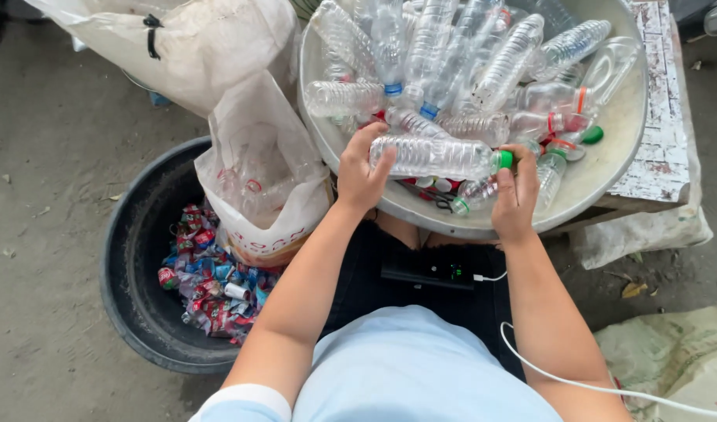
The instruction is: Sorting plastic bottles and caps into separate containers and removing plastic rings using scissors
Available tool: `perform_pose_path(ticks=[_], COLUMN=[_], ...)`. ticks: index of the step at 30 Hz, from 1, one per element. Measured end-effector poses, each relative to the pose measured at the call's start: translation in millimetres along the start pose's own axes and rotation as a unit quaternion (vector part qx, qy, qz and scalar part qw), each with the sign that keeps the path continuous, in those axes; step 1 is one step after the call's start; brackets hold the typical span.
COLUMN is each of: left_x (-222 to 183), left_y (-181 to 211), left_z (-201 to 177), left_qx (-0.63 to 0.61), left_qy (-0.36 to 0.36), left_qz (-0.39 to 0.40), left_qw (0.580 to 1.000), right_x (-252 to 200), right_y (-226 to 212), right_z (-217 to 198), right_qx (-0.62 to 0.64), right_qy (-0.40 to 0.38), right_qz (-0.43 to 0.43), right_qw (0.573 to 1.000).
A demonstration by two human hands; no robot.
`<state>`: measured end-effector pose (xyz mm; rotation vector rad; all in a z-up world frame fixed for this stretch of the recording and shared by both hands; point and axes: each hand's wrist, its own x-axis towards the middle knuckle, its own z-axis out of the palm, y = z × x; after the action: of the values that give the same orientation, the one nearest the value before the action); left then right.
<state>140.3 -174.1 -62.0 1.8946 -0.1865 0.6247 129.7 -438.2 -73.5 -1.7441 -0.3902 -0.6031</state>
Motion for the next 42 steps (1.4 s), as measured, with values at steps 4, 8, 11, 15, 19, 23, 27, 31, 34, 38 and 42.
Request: perform_pose_path(ticks=[4, 8, 11, 15, 19, 23, 27, 31, 34, 38, 42], left_x=[-2.3, -6.9, -3.5, -0.9, -2.7, -3.7, -5.6, -5.8, -4.3, -5.8, -5.4], left_y=[-5.7, -6.1, -3.6, -3.0, -2.8, -2.9, -8.7, -11.8, -8.9, -8.7, -3.9], left_z=[-15.5, -19.9, -20.2, -20.5, -19.1, -19.2, -17.2, -12.7, -11.6, -11.8, -12.3], left_qx=[-0.081, -0.109, -0.109, -0.076, -0.084, -0.134, -0.134, -0.129, -0.135, -0.120, -0.125], left_qy=[-0.038, -0.060, -0.058, -0.045, -0.028, -0.039, -0.035, -0.015, -0.002, 0.011, 0.021], left_qz=[0.049, 0.032, 0.047, 0.077, 0.071, 0.011, -0.006, -0.014, -0.019, -0.011, -0.009], left_qw=[0.995, 0.992, 0.991, 0.993, 0.994, 0.990, 0.990, 0.991, 0.991, 0.993, 0.992], right_x=[-0.1, -1.0, 0.5, 2.4, 1.5, 0.8, -3.9, -2.0, -3.5, -3.8, -3.5], right_y=[4.1, -0.8, 0.8, -2.1, 3.2, 8.2, 5.8, 1.4, 9.0, 8.4, 3.4], right_z=[3.1, 3.0, 1.6, -1.3, 2.3, 2.9, -3.4, 0.0, -1.6, -2.3, 0.5], right_qx=[0.048, 0.043, 0.019, 0.064, 0.127, 0.091, 0.071, 0.071, 0.069, 0.062, 0.065], right_qy=[-0.020, -0.017, 0.004, -0.025, -0.032, 0.012, -0.001, 0.019, 0.044, 0.057, 0.067], right_qz=[0.056, 0.023, 0.034, 0.072, 0.092, 0.120, 0.068, 0.010, -0.025, -0.028, -0.035], right_qw=[0.997, 0.999, 0.999, 0.995, 0.987, 0.989, 0.995, 0.997, 0.996, 0.996, 0.995])
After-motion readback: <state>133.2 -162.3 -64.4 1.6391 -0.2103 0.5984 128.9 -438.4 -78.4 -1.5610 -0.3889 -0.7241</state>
